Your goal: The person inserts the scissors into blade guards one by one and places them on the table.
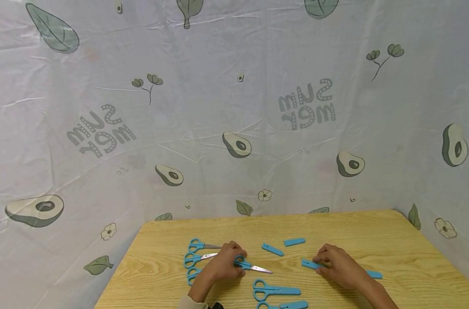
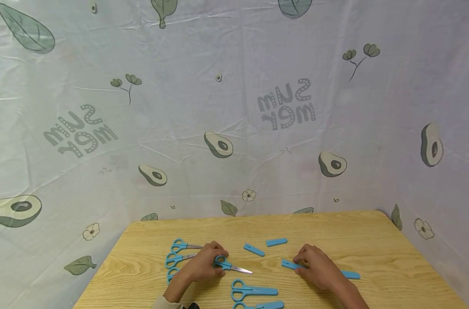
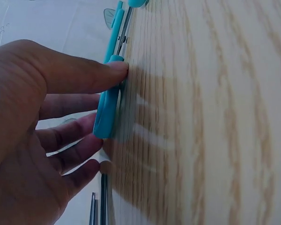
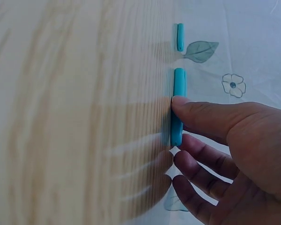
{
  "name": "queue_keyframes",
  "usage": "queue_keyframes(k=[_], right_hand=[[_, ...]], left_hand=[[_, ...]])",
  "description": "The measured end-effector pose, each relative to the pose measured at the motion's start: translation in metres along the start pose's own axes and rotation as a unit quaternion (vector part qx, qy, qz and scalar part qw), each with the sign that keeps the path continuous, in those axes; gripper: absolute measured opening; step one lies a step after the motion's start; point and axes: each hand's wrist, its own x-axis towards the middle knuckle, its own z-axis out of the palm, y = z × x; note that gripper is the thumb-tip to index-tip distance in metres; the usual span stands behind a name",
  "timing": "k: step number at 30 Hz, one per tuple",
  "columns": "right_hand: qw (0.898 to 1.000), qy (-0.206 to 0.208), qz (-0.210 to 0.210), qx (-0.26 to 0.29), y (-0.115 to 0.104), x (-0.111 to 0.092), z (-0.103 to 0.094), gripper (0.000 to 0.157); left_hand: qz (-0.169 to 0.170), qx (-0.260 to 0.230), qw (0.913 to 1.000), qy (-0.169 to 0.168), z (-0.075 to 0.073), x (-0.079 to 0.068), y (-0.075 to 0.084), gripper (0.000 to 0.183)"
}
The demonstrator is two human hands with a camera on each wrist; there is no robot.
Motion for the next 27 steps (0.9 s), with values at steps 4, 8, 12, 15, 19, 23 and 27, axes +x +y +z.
queue_keyframes(k=[4, 8, 12, 15, 19, 23, 27], right_hand=[[1.000, 0.002, 0.003, -0.005, -0.0002, -0.0006, 0.0000, 0.032], [1.000, 0.004, 0.010, -0.006, -0.0001, -0.0002, 0.0001, 0.028], [1.000, 0.002, 0.020, -0.009, -0.0010, 0.0013, -0.0004, 0.021], [1.000, 0.000, 0.027, -0.011, -0.0022, 0.0022, -0.0005, 0.019], [0.999, -0.003, 0.040, -0.010, -0.0042, 0.0024, 0.0000, 0.018], [0.999, -0.002, 0.039, -0.006, -0.0056, 0.0026, 0.0017, 0.014], [1.000, -0.004, 0.022, 0.000, -0.0062, 0.0026, 0.0036, 0.011]], left_hand=[[-0.009, -0.001, 1.0000, 0.000, -0.0012, -0.0017, 0.0014, 0.041], [-0.016, 0.015, 0.9997, 0.009, -0.0007, -0.0020, 0.0014, 0.040], [-0.018, 0.015, 0.9996, 0.016, 0.0002, -0.0024, 0.0017, 0.035], [-0.015, 0.019, 0.9995, 0.021, 0.0006, -0.0028, 0.0024, 0.033], [-0.008, 0.032, 0.9990, 0.029, 0.0003, -0.0020, 0.0039, 0.032], [-0.006, 0.028, 0.9991, 0.032, -0.0010, -0.0007, 0.0055, 0.033], [-0.010, 0.011, 0.9994, 0.032, -0.0014, 0.0005, 0.0056, 0.034]])
